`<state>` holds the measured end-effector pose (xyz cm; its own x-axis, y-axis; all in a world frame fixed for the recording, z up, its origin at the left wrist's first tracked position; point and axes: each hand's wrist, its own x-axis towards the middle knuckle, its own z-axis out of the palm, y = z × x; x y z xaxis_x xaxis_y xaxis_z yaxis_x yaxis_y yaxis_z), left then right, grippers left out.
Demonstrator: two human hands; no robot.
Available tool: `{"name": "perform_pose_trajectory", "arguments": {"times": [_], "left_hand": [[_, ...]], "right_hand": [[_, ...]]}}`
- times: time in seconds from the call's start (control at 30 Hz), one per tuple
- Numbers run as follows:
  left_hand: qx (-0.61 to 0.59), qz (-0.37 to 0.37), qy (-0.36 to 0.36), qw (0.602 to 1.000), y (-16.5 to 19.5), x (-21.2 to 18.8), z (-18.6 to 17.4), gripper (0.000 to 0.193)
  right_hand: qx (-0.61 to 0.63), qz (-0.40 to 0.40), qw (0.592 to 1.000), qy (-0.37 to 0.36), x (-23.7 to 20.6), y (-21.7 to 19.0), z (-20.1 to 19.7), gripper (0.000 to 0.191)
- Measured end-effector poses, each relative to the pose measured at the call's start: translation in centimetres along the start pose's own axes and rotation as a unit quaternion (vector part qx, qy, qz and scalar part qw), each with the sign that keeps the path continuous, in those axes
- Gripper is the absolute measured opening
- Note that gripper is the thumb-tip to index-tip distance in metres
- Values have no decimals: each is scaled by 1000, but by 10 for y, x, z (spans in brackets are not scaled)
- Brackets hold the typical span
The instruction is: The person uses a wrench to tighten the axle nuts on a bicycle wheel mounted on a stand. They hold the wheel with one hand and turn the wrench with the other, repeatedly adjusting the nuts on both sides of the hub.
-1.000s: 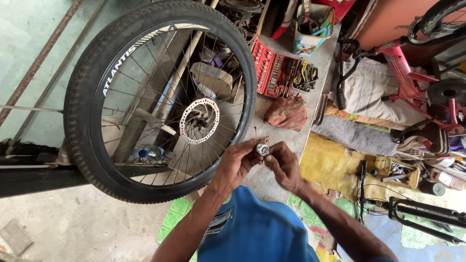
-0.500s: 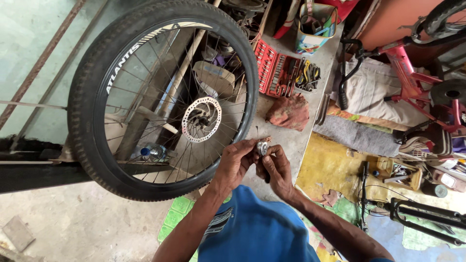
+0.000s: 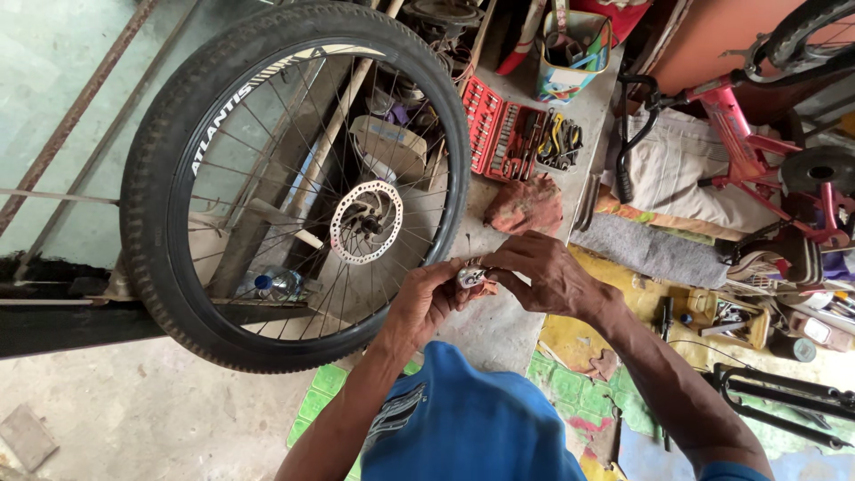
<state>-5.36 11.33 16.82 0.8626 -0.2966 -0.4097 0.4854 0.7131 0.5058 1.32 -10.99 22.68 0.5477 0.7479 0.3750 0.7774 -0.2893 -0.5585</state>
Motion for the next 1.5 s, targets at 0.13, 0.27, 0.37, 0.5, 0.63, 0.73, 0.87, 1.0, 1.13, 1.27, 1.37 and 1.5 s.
{"name": "perform_pose_trajectory", "arguments": {"times": [0.13, 0.27, 0.37, 0.5, 0.63, 0.73, 0.87, 1.0, 1.13, 1.27, 1.37, 1.5], "left_hand": [[39, 26, 19, 999, -1, 1, -9, 25], [61, 50, 13, 997, -2, 4, -17, 23], [68, 53, 7, 996, -2, 3, -18, 24], [53, 39, 17, 998, -1, -1, -14, 21], [41, 28, 36, 998, -3, 2, -12, 20], [55, 39, 47, 997, -9, 3, -19, 21], [74, 58, 102, 990, -19, 12, -42, 24], [20, 106, 147, 983, -22, 35, -71, 23], [-43, 111, 172, 978, -15, 49, -89, 21], [-35, 144, 176, 973, -9, 50, -94, 17], [52, 160, 192, 967, -8, 47, -93, 20], [176, 180, 246, 936, -8, 39, -94, 27]], "right_hand": [[44, 19, 999, 25, -12, 9, 25, 27], [307, 143, 938, 73, -36, 7, 80, 14], [529, 174, 814, 165, -49, -6, 123, 15], [461, 192, 854, 145, -55, -3, 124, 14], [361, 209, 904, 94, -47, -3, 94, 15], [285, 199, 936, 51, -32, -3, 76, 23], [109, 91, 988, 59, -11, 7, 79, 39], [86, 109, 990, 33, 11, 23, 98, 39], [160, 196, 967, -4, 34, 34, 111, 34], [246, 236, 940, 3, 45, 40, 121, 33], [340, 474, 811, -42, 40, 47, 139, 36], [534, 317, 777, 106, 35, 72, 183, 28]]}}
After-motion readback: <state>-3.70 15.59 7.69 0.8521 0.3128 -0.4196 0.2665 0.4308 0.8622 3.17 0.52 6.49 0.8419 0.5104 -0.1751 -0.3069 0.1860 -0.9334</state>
